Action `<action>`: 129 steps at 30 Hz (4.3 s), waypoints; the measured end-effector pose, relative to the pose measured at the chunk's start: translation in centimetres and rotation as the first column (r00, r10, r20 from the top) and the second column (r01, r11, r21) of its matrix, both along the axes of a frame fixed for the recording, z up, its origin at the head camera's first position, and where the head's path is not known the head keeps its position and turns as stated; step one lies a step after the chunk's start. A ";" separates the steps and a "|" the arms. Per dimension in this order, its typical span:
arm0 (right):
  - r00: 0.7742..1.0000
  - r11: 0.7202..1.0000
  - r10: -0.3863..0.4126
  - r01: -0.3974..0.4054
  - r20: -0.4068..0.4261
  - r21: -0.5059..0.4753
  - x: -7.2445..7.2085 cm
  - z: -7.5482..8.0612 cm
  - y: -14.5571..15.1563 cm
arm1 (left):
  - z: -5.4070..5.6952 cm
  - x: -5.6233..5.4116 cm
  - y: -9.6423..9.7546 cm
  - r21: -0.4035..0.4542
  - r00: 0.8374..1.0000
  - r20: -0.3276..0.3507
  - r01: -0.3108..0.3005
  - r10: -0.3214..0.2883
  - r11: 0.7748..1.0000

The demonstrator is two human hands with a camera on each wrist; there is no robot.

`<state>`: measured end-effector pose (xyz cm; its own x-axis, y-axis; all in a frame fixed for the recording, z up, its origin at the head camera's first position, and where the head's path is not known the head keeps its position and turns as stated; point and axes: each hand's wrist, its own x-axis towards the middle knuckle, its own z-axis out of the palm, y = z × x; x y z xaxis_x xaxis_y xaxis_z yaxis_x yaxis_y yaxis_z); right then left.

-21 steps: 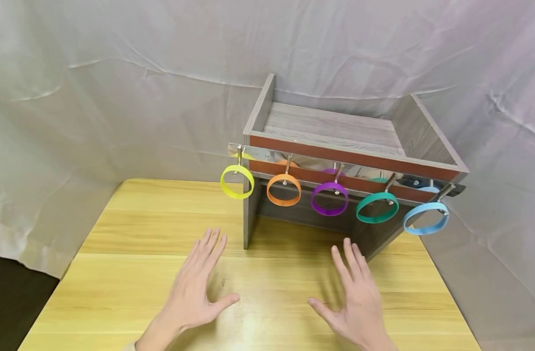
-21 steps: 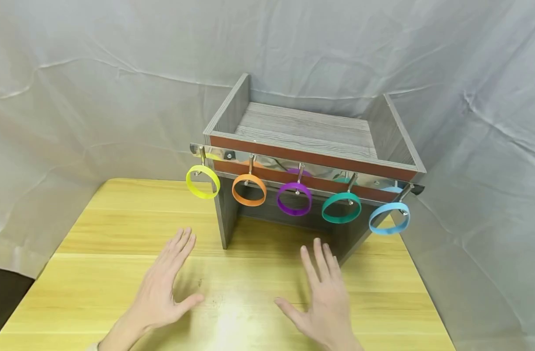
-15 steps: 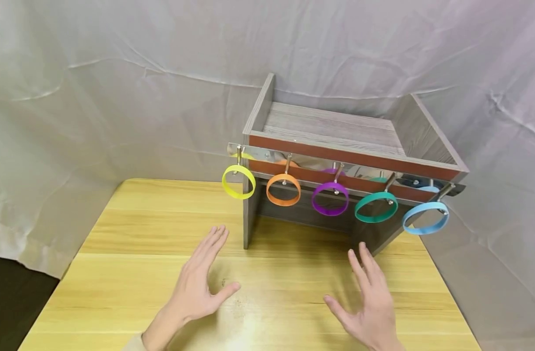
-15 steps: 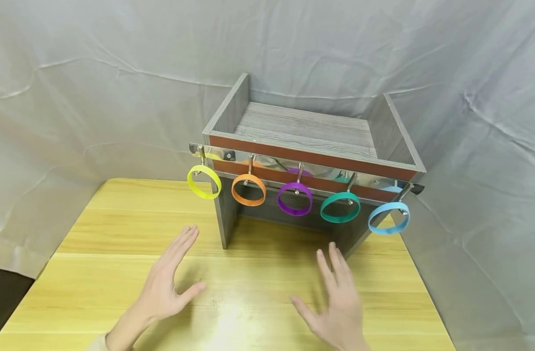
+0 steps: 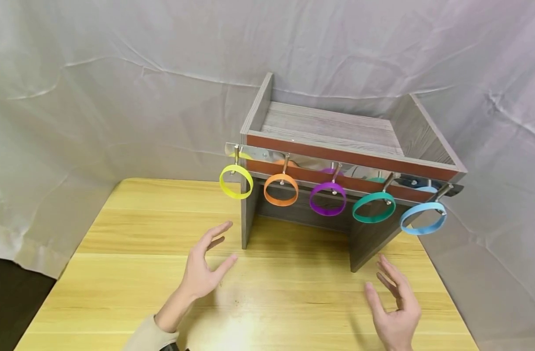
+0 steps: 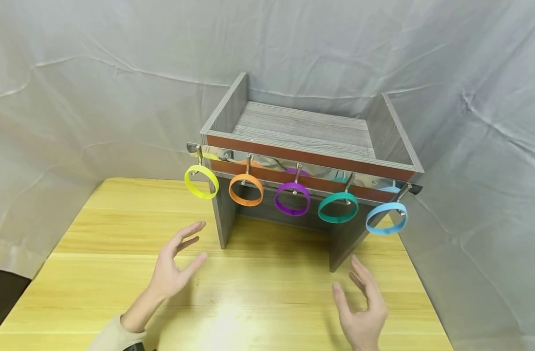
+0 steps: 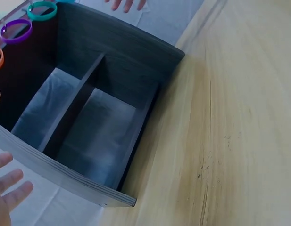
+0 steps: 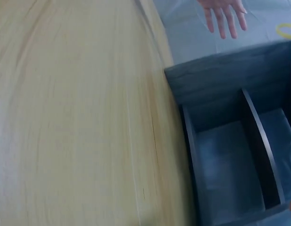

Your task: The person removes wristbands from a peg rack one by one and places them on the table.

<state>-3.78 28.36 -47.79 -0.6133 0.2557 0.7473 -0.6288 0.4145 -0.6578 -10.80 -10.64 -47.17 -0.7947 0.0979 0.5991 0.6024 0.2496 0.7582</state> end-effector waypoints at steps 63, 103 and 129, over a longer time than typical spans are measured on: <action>0.975 0.907 0.219 -0.217 -0.035 -0.362 -6.8 -0.6 4.1 | 0.7 -6.2 3.8 0.186 0.980 0.171 -0.135 0.103 0.973; 0.955 0.926 0.293 -0.276 0.033 -0.258 -9.9 -0.3 1.0 | 0.7 -5.1 -0.1 0.252 0.962 0.170 -0.252 0.214 0.934; 0.963 0.947 0.255 -0.229 0.091 -0.227 -10.1 -0.4 1.2 | 0.5 -5.3 -0.2 0.234 0.960 0.158 -0.263 0.231 0.936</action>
<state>-13.85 29.54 -48.15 -0.7565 0.2335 0.6109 -0.6058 0.1021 -0.7891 -16.08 -10.81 -46.72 -0.8448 -0.2510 0.4725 0.4418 0.1708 0.8807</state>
